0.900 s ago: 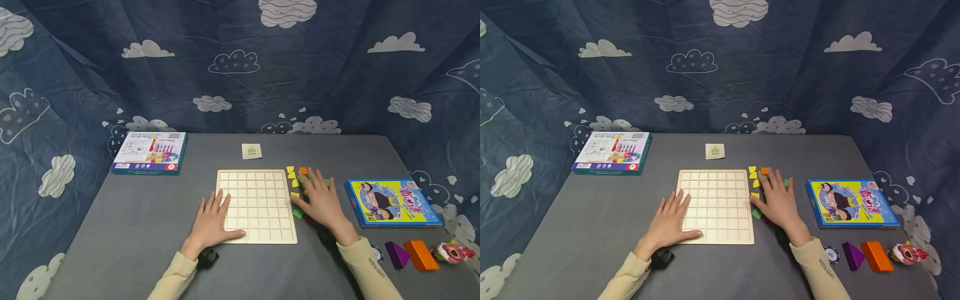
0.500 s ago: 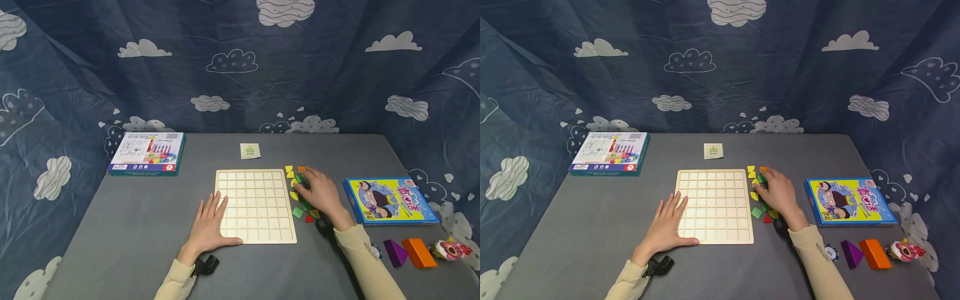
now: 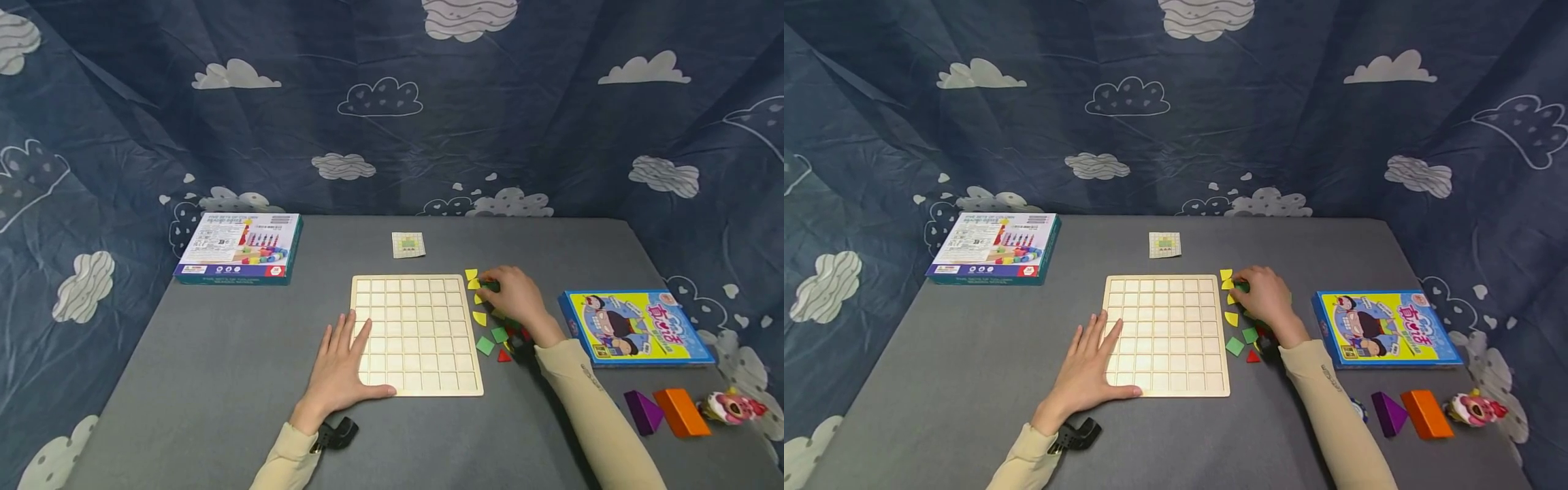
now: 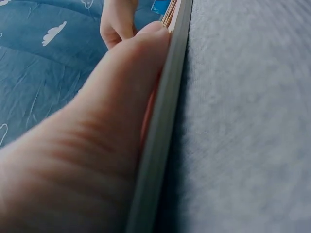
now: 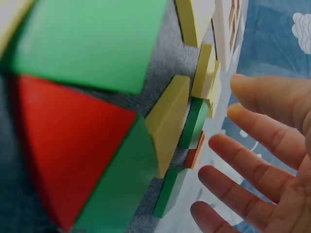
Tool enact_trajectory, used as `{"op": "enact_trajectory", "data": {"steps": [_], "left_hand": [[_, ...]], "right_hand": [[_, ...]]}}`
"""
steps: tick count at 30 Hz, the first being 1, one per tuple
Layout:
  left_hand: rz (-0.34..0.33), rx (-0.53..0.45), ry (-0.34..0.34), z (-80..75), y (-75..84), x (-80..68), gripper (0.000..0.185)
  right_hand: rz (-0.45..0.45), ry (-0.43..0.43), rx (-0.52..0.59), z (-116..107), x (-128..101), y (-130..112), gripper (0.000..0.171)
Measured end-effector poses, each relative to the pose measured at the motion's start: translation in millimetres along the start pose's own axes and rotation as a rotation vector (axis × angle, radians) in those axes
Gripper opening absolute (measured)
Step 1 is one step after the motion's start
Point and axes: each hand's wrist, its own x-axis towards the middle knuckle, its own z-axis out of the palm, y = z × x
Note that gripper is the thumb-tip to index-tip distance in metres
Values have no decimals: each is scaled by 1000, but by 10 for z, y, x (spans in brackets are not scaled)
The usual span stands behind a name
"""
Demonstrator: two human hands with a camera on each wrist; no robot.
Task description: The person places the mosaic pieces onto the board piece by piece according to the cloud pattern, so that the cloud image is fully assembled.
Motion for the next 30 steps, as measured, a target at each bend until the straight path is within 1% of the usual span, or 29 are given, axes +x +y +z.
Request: {"op": "enact_trajectory", "data": {"steps": [3, 8, 13, 16, 21, 25, 30], "left_hand": [[-10, 10, 6, 4, 4, 1, 120], [-47, 21, 11, 10, 30, -16, 119], [-72, 35, -2, 6, 50, -33, 122], [-60, 32, -13, -12, 36, -41, 127], [-16, 15, -27, -59, -20, -56, 138], [-2, -3, -41, -76, -45, -61, 139], [-5, 13, -43, -60, -56, -61, 138]], "right_hand": [[-4, -9, -7, 2, 47, -3, 31], [-21, -17, -23, 14, 98, -4, 28], [-29, -33, -33, 25, 134, 22, 28], [-29, -50, -33, 26, 155, 32, 28], [-37, -56, -31, 18, 196, 32, 24], [-45, -52, -19, 0, 225, 47, 18], [-40, -66, -3, -7, 261, 83, 17]]}}
